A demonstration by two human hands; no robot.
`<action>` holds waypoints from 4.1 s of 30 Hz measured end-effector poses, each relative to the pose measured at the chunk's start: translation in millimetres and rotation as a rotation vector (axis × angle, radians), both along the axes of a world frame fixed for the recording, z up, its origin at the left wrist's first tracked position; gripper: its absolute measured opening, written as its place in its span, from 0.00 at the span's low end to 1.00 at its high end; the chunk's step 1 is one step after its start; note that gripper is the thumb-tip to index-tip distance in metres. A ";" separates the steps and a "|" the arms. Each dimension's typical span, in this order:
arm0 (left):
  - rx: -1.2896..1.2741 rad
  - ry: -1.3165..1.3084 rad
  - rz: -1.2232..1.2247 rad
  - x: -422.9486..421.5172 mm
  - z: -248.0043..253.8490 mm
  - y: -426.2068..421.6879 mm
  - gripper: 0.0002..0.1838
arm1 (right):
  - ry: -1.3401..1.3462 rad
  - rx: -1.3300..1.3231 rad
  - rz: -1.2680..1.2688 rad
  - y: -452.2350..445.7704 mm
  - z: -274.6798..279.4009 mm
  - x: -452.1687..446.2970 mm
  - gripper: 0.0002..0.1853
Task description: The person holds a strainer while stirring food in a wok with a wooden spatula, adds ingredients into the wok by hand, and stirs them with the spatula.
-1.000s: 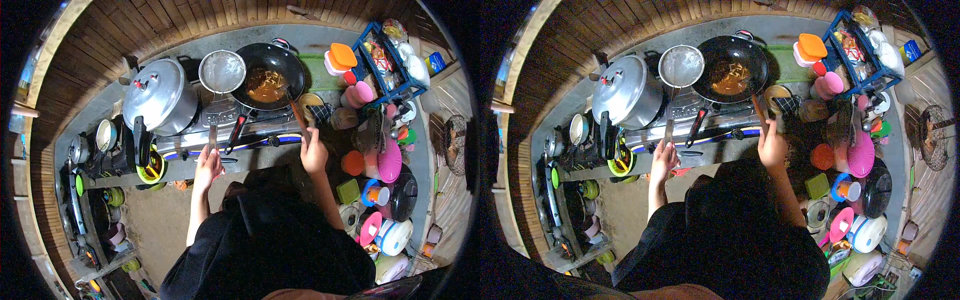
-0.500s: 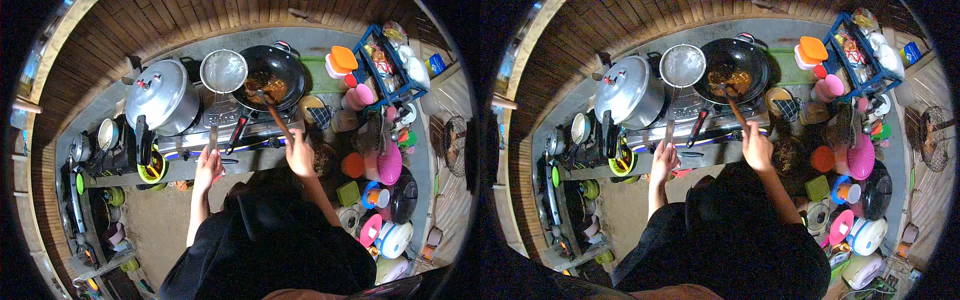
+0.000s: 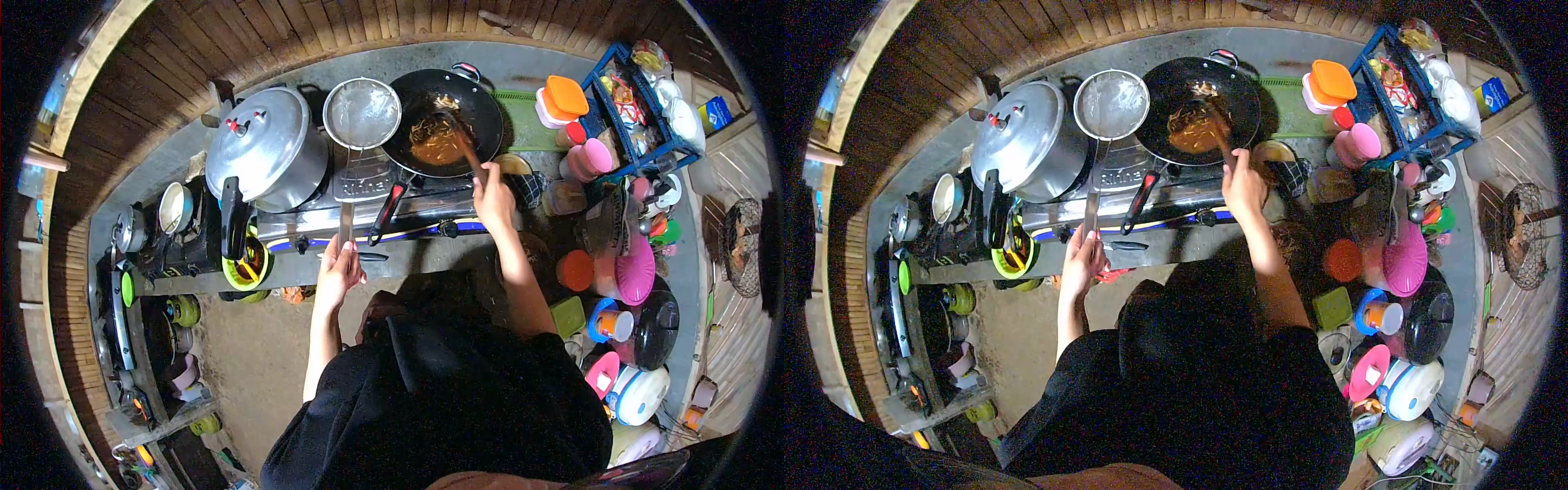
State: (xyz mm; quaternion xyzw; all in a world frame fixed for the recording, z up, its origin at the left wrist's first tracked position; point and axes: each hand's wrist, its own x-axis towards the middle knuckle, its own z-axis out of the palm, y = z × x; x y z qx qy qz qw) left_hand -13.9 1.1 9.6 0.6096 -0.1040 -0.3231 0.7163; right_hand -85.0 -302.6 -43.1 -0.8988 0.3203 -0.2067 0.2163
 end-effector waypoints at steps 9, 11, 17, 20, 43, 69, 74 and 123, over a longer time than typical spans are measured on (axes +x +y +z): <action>0.009 0.015 -0.014 3.9 -1.2 -4.5 0.10 | -0.032 0.125 0.110 41.5 27.5 -68.4 0.16; -0.008 0.003 -0.011 4.8 -4.4 -7.4 0.10 | -0.049 0.143 0.077 41.4 27.5 -87.1 0.15; -0.003 0.045 -0.013 7.3 -5.7 -14.6 0.09 | -0.118 0.102 -0.034 21.0 11.0 -85.7 0.15; 0.008 0.027 -0.027 9.3 -4.8 -13.0 0.09 | -0.115 0.084 -0.054 4.4 -6.8 -53.4 0.15; -0.040 0.043 -0.123 44.3 -7.2 15.6 0.09 | 0.088 0.029 -0.052 72.0 49.6 -95.6 0.16; -0.137 0.160 -0.346 124.4 -26.1 44.8 0.10 | 0.166 -0.055 -0.301 124.2 38.1 -31.7 0.18; -0.145 0.169 -0.337 131.4 -27.7 42.2 0.10 | 0.106 0.094 -0.306 166.7 49.2 -11.2 0.17; 0.056 0.010 0.015 -6.2 15.3 31.9 0.09 | 0.005 0.073 -0.086 31.7 13.0 -69.3 0.17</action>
